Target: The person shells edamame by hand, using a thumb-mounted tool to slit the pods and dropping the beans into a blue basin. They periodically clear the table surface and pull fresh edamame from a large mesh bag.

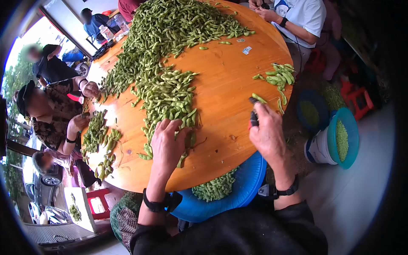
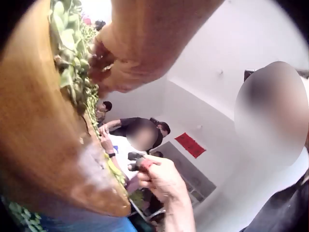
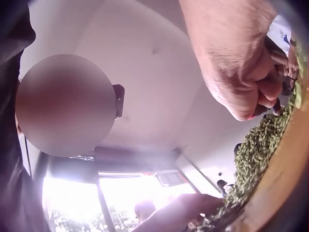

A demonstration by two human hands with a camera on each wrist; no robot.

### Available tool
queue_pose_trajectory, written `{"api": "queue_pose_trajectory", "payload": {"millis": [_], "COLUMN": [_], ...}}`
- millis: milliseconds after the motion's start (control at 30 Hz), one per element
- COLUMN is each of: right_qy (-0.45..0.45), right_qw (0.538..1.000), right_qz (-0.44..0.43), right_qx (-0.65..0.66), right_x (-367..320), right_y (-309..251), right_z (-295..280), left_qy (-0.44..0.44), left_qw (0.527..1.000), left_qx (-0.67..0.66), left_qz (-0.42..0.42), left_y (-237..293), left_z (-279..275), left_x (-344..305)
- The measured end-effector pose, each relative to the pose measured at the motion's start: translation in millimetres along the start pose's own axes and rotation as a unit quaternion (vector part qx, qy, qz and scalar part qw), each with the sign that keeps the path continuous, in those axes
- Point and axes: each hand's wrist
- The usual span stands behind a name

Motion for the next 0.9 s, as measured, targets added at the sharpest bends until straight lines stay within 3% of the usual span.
{"api": "queue_pose_trajectory", "payload": {"millis": [33, 167, 300, 400, 433, 500, 533, 600, 667, 733, 900], "right_qy": [0.007, -0.031, -0.097, -0.122, -0.144, -0.178, -0.178, -0.211, -0.220, -0.205, -0.208], "right_qw": [1.000, 0.998, 0.987, 0.977, 0.962, 0.935, 0.936, 0.917, 0.914, 0.921, 0.921], "right_qz": [-0.015, -0.021, -0.038, -0.061, -0.051, -0.003, -0.001, -0.020, -0.027, -0.034, -0.043], "right_qx": [0.015, 0.047, 0.119, 0.166, 0.226, 0.305, 0.304, 0.337, 0.340, 0.330, 0.327], "right_x": [-2, -7, -12, -11, -10, -11, -12, -15, -18, -21, -25], "right_y": [-2, -10, -26, -36, -38, -44, -46, -46, -45, -46, -49], "right_z": [6, 14, 23, 26, 26, 27, 29, 35, 39, 40, 36], "left_qy": [-0.029, -0.074, -0.036, 0.018, 0.002, -0.041, -0.042, -0.094, -0.111, -0.104, -0.083], "left_qw": [0.998, 0.995, 0.997, 1.000, 0.993, 0.936, 0.935, 0.846, 0.821, 0.760, 0.769], "left_qx": [0.052, 0.052, 0.069, 0.012, -0.115, -0.339, -0.341, -0.488, -0.506, -0.576, -0.564], "left_qz": [-0.012, -0.051, -0.017, -0.004, -0.039, -0.091, -0.091, -0.193, -0.241, -0.281, -0.291], "left_y": [-10, -18, -18, -2, 4, -1, 1, 14, 20, 21, 22], "left_z": [10, 7, 8, -5, -13, -6, -4, -4, -8, -8, -2], "left_x": [2, 3, -2, -2, -3, -17, -22, -28, -29, -31, -35]}}
Point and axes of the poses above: each hand's wrist, its own x-axis towards the middle knuckle, its own z-axis out of the palm, y = z × x, and after that the axes turned 5 degrees about z, right-handed
